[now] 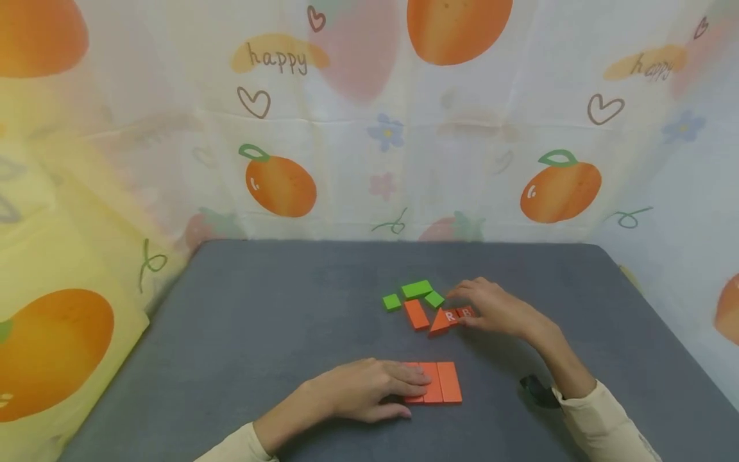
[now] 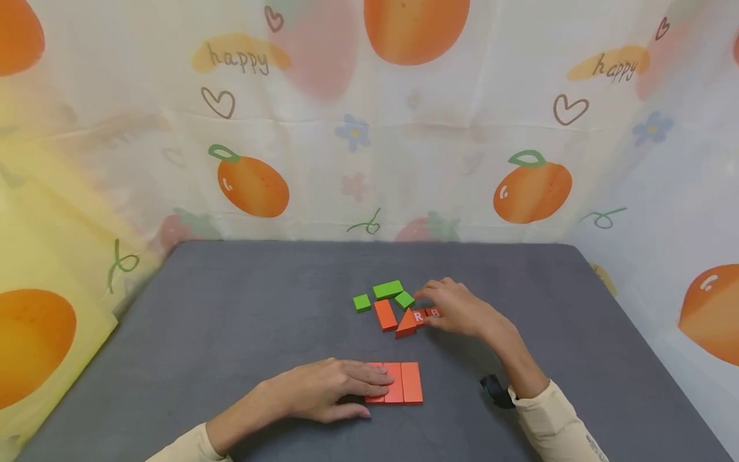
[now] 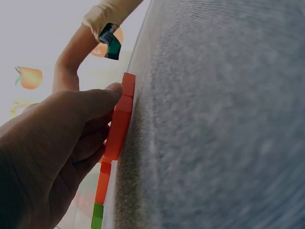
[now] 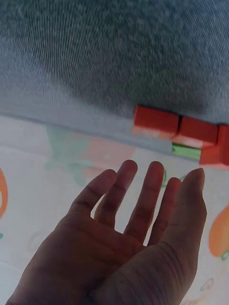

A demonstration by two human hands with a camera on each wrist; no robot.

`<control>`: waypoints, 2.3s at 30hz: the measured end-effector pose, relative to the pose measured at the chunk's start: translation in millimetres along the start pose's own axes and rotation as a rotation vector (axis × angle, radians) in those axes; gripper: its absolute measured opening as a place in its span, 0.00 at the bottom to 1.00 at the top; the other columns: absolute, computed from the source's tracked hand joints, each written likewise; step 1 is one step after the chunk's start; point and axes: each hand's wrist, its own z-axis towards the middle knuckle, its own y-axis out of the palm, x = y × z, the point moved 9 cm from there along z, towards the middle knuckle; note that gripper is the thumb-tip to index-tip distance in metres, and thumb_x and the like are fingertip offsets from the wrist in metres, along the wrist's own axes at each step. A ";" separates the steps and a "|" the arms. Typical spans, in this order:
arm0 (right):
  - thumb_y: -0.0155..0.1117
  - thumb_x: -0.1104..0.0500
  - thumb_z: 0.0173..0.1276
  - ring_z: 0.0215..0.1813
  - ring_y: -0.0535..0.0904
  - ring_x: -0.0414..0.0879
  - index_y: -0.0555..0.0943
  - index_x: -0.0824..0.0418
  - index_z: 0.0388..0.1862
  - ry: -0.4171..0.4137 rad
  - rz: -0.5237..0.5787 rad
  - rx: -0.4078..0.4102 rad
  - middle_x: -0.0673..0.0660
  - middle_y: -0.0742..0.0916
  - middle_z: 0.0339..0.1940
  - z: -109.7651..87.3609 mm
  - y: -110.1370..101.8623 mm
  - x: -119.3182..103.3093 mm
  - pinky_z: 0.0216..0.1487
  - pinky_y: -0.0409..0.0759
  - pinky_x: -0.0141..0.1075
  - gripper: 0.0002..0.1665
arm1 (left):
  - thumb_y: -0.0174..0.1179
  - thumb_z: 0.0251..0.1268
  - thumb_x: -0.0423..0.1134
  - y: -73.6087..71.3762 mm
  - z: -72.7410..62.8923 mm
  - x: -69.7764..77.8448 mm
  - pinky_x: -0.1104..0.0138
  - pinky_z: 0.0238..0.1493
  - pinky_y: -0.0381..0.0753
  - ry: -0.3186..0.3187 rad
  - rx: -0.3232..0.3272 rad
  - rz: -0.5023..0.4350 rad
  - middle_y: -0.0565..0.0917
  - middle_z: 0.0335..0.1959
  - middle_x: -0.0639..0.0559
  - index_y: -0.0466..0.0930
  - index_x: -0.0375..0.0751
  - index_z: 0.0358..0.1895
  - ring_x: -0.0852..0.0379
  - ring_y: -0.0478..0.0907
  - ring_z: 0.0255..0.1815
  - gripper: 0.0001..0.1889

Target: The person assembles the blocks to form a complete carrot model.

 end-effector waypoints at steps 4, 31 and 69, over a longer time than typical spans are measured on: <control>0.76 0.63 0.66 0.59 0.80 0.60 0.85 0.61 0.60 -0.019 0.008 -0.008 0.60 0.87 0.59 -4.6 8.4 2.1 0.58 0.81 0.61 0.22 | 0.56 0.81 0.50 2.3 0.7 3.0 0.70 0.75 0.75 -0.009 0.004 0.011 0.79 0.73 0.56 0.78 0.47 0.72 0.63 0.74 0.76 0.23; 0.77 0.62 0.65 0.43 0.75 0.45 0.86 0.60 0.56 -0.071 -0.065 0.069 0.54 0.85 0.43 -3.1 25.4 3.5 0.44 0.78 0.42 0.20 | 0.54 0.82 0.50 5.1 0.4 -1.8 0.67 0.75 0.76 -0.053 -0.007 -0.006 0.78 0.74 0.58 0.77 0.49 0.73 0.64 0.72 0.77 0.23; 0.72 0.66 0.65 0.48 0.80 0.49 0.85 0.60 0.51 0.014 0.073 0.150 0.52 0.84 0.46 -17.6 -23.2 -24.3 0.46 0.82 0.42 0.16 | 0.57 0.81 0.48 3.2 0.6 -1.2 0.68 0.74 0.76 -0.051 0.014 0.002 0.80 0.72 0.57 0.79 0.48 0.72 0.64 0.74 0.76 0.22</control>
